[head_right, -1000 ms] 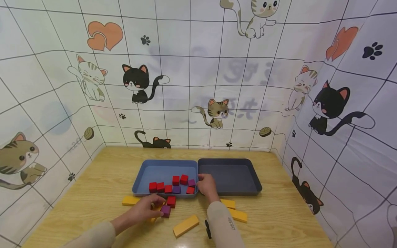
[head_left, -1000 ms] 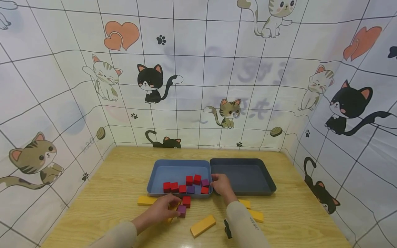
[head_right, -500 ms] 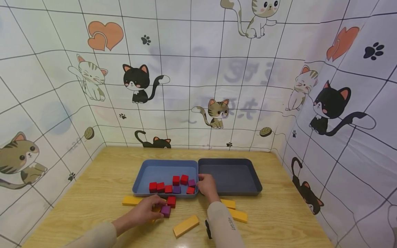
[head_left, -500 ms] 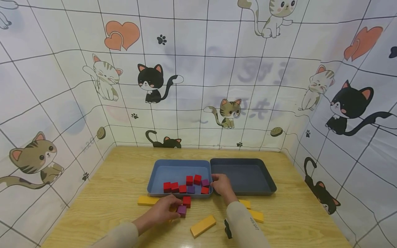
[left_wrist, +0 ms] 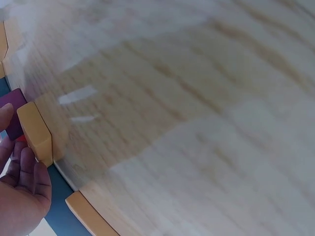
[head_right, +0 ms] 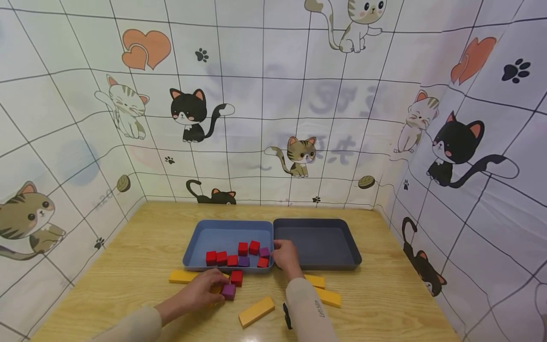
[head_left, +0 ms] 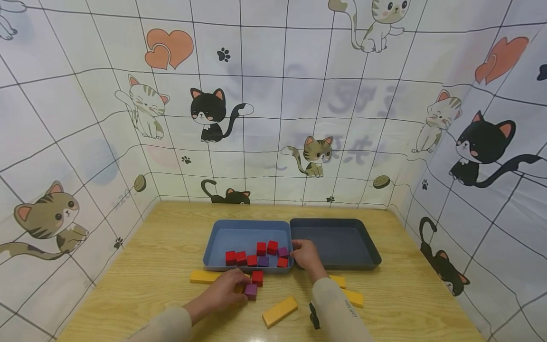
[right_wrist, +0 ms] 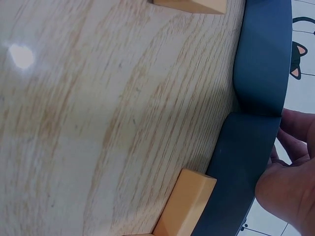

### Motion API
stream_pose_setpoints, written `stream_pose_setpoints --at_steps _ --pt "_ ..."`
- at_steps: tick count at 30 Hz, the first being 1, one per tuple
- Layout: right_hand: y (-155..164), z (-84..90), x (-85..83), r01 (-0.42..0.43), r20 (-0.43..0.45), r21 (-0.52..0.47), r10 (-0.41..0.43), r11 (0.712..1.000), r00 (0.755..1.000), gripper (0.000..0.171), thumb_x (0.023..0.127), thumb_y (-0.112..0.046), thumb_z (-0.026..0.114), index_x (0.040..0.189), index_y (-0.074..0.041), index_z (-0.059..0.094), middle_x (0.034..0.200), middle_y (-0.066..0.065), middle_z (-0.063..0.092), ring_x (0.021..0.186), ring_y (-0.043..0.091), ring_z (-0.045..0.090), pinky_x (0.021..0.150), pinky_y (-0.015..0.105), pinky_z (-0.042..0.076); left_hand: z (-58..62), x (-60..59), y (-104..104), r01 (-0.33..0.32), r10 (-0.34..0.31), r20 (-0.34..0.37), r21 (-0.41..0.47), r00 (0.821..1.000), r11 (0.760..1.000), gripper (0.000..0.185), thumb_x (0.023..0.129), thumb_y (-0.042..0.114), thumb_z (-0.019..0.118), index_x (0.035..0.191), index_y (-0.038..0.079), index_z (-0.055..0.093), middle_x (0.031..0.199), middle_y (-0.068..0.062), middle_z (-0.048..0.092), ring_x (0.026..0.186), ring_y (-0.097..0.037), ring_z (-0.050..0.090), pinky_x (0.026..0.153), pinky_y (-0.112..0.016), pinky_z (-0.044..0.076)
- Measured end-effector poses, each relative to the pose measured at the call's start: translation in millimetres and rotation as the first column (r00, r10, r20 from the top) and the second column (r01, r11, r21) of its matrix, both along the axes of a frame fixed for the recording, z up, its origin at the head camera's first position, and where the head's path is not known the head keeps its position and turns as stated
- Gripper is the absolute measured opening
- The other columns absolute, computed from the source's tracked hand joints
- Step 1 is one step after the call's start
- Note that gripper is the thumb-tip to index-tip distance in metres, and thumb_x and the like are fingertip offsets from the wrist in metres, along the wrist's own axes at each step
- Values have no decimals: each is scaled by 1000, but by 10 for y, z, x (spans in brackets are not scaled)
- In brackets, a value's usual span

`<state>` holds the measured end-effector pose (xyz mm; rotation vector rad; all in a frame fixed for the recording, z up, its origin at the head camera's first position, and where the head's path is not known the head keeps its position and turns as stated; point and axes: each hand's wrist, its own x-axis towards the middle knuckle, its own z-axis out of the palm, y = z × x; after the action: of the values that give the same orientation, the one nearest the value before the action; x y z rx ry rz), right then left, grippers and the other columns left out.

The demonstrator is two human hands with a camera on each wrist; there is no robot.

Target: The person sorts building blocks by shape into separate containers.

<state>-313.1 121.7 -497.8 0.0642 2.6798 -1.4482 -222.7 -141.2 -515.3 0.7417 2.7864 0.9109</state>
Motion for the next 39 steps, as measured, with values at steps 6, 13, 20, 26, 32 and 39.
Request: stream_pose_setpoints --at_steps 6,13,20,26,32,39 --pt "-5 4 11 -6 -6 18 6 1000 1000 42 88 5 65 130 5 62 122 22 64 117 38 57 92 47 52 35 24 4 -2 2 15 9 1000 1000 30 79 16 82 107 11 74 94 10 59 85 -6 50 82 -31 49" --pt "1 6 15 -5 -6 8 5 1000 1000 42 88 5 65 130 5 62 122 22 64 117 39 57 91 47 52 65 39 -21 -5 3 35 57 999 998 28 80 16 81 107 12 74 97 10 60 88 -9 53 83 -32 50" --pt "14 4 10 -18 -16 6 18 1000 1000 42 88 6 65 130 7 61 121 23 64 116 39 58 90 46 53 89 14 -63 -38 28 92 116 995 992 31 82 18 79 112 14 71 101 11 62 91 -10 56 81 -31 51" --pt "20 1 -1 -18 -22 17 18 1000 1000 42 86 6 65 128 7 62 118 22 66 114 38 59 89 46 53 169 18 -84 -75 54 123 174 991 982 30 84 17 77 113 13 69 107 7 63 99 -19 57 85 -39 51" --pt "23 -3 -5 -15 -14 24 16 1000 1000 42 86 6 65 128 6 62 119 23 65 116 39 58 90 46 52 223 0 -114 -108 82 136 195 987 975 29 86 16 75 114 13 68 111 4 63 102 -21 57 90 -45 50" --pt "16 -6 -12 -18 -17 21 19 1000 1000 42 86 6 65 128 6 62 119 23 66 115 39 58 90 45 53 313 -77 -190 -164 156 53 228 986 960 27 85 13 76 110 13 69 105 5 65 101 -21 60 91 -47 50"
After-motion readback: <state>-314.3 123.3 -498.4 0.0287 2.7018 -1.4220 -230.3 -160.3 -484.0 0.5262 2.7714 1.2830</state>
